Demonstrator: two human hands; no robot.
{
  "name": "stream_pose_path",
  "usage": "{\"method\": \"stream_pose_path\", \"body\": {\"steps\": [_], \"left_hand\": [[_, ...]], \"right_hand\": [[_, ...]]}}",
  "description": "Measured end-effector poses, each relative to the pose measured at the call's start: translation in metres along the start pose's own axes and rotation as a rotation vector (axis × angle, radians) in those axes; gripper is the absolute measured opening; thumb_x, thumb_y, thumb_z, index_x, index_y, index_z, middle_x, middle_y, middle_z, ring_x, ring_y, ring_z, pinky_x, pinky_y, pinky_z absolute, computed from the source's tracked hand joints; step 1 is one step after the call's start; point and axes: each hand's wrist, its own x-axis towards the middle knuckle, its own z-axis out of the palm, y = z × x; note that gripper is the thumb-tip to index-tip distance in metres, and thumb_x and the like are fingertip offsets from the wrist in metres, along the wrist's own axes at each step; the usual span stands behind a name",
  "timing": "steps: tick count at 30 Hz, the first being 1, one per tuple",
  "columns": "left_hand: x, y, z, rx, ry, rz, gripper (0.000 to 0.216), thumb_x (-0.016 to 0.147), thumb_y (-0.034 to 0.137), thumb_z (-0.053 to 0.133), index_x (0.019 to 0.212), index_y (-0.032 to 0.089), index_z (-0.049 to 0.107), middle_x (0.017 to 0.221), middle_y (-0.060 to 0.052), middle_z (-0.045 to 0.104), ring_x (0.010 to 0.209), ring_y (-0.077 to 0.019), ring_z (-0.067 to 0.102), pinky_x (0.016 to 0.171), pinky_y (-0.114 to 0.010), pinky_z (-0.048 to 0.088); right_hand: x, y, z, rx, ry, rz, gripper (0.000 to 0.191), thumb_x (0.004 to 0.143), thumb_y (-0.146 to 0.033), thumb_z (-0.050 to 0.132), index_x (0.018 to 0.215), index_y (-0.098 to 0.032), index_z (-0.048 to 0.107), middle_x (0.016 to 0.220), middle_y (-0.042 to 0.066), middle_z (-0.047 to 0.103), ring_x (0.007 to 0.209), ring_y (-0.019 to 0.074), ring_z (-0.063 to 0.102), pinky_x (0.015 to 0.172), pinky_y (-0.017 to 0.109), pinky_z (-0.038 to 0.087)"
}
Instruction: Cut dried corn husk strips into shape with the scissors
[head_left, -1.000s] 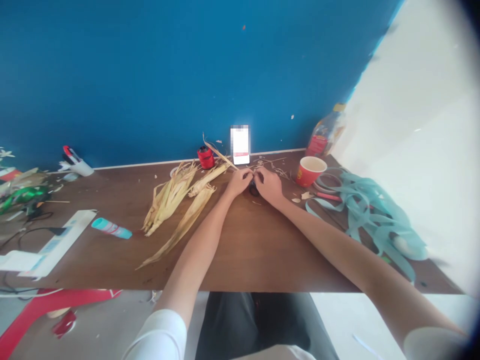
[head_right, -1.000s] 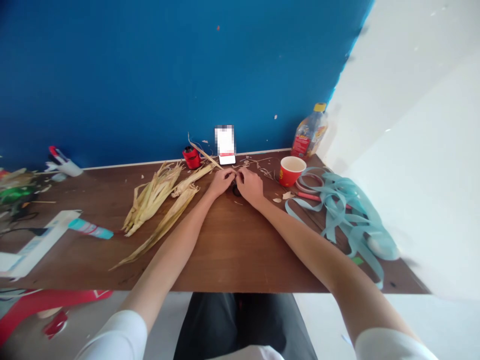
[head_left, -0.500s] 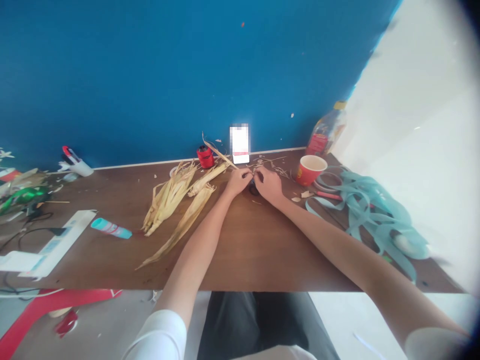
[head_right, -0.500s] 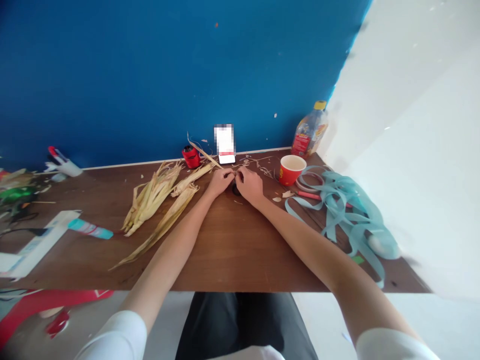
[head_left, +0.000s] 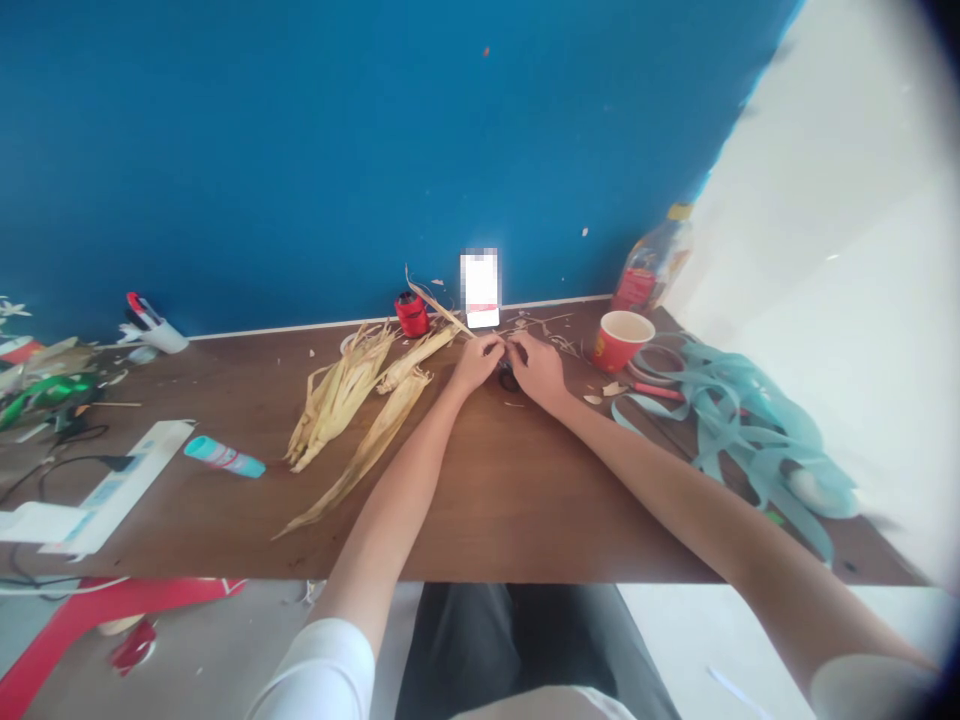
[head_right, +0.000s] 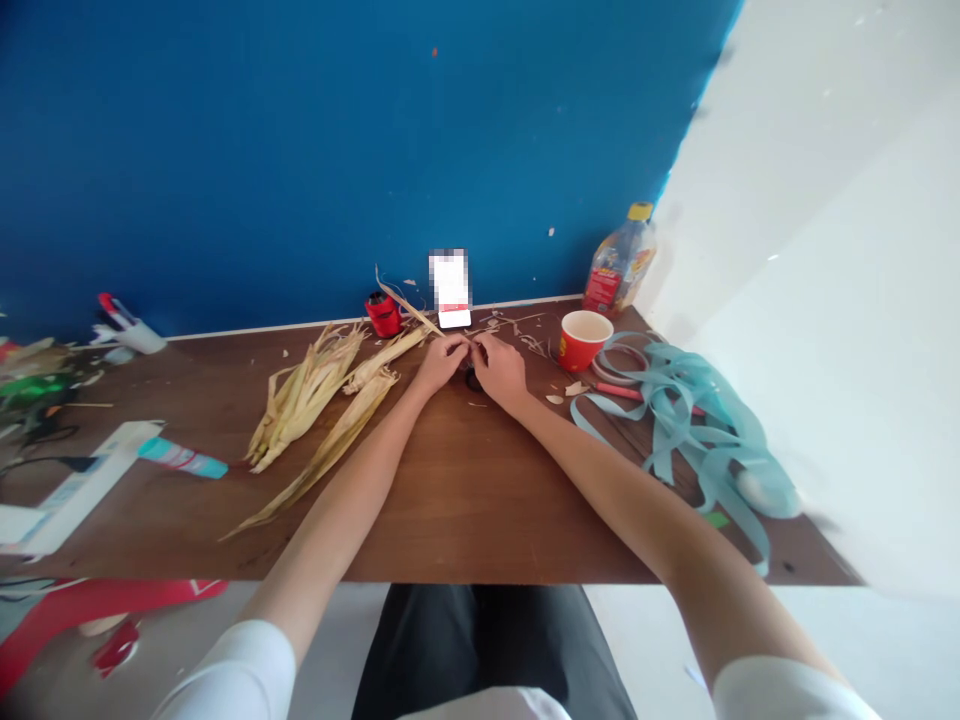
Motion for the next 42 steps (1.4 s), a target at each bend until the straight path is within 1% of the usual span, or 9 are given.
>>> {"method": "stream_pose_path", "body": {"steps": [9,15,19,22,25,29,36,39,42], "left_hand": [[-0.0002,0.0022,-0.0037,0.129,0.011,0.037,0.019,0.08,0.024,0.047,0.064,0.017,0.056,0.059,0.001,0.055,0.066,-0.0138,0.05,0.063,-0.025,0.04],[-0.0021,0.0043,-0.0049,0.247,0.076,0.028,0.018,0.075,0.023,0.048,0.059,0.017,0.053,0.056,0.002,0.049,0.063,-0.0125,0.045,0.063,-0.025,0.037],[-0.0023,0.0044,-0.0044,0.207,0.094,0.058,0.018,0.076,0.022,0.048,0.059,0.017,0.052,0.057,0.003,0.048,0.062,-0.0119,0.044,0.062,-0.025,0.036],[-0.0019,0.0049,-0.0039,0.133,0.087,0.09,0.019,0.08,0.023,0.046,0.063,0.017,0.054,0.062,0.001,0.053,0.066,-0.0126,0.049,0.064,-0.025,0.038],[-0.0018,0.0052,-0.004,0.109,0.065,0.066,0.021,0.082,0.024,0.045,0.065,0.017,0.054,0.064,0.0,0.056,0.068,-0.0136,0.051,0.066,-0.025,0.041],[-0.0023,0.005,-0.0047,0.138,0.072,0.071,0.019,0.079,0.023,0.046,0.062,0.017,0.052,0.061,0.002,0.051,0.065,-0.0128,0.048,0.064,-0.025,0.039],[-0.0028,0.0045,-0.0052,0.273,0.097,0.038,0.021,0.073,0.02,0.05,0.053,0.017,0.044,0.053,0.004,0.038,0.058,-0.0101,0.038,0.058,-0.026,0.029],[-0.0024,0.0039,-0.0047,0.258,0.113,0.053,0.02,0.075,0.019,0.051,0.055,0.016,0.048,0.054,0.004,0.042,0.06,-0.0103,0.041,0.059,-0.025,0.031],[-0.0009,0.0013,-0.0033,0.145,0.105,0.082,0.018,0.082,0.022,0.05,0.067,0.016,0.059,0.064,0.002,0.056,0.065,-0.0114,0.05,0.062,-0.024,0.038]], "right_hand": [[-0.0016,0.0004,0.0006,-0.012,-0.029,-0.025,0.023,0.092,-0.028,0.047,0.099,-0.024,0.069,0.092,0.005,0.073,0.084,0.0229,0.065,0.075,0.031,0.044],[-0.0026,-0.0027,-0.0009,-0.033,-0.051,-0.012,0.025,0.089,-0.024,0.049,0.102,-0.025,0.069,0.096,0.006,0.073,0.087,0.0241,0.065,0.077,0.033,0.045],[-0.0023,-0.0023,-0.0007,-0.041,-0.057,-0.017,0.025,0.088,-0.024,0.049,0.102,-0.025,0.07,0.094,0.006,0.073,0.086,0.0244,0.065,0.076,0.033,0.045],[-0.002,-0.0016,-0.0007,-0.033,-0.053,-0.011,0.026,0.088,-0.024,0.048,0.103,-0.025,0.07,0.094,0.005,0.073,0.085,0.0244,0.065,0.074,0.033,0.045],[-0.002,-0.0013,-0.0007,-0.028,-0.053,-0.009,0.026,0.088,-0.024,0.048,0.103,-0.025,0.069,0.096,0.005,0.073,0.086,0.0242,0.065,0.075,0.033,0.045],[-0.0023,-0.0016,-0.0003,-0.034,-0.059,-0.023,0.025,0.088,-0.024,0.048,0.101,-0.026,0.069,0.095,0.005,0.073,0.086,0.0237,0.064,0.076,0.032,0.045],[-0.0034,-0.0029,-0.001,-0.075,-0.072,-0.077,0.025,0.088,-0.022,0.048,0.101,-0.024,0.069,0.096,0.005,0.073,0.086,0.0233,0.064,0.069,0.03,0.041],[-0.0036,-0.0026,-0.0006,-0.069,-0.058,-0.077,0.026,0.088,-0.021,0.047,0.102,-0.024,0.069,0.097,0.005,0.073,0.086,0.0234,0.064,0.069,0.03,0.041],[-0.0032,-0.0016,0.0003,-0.042,-0.022,-0.045,0.027,0.089,-0.022,0.046,0.104,-0.024,0.069,0.098,0.005,0.073,0.086,0.0236,0.064,0.072,0.031,0.042]]}}
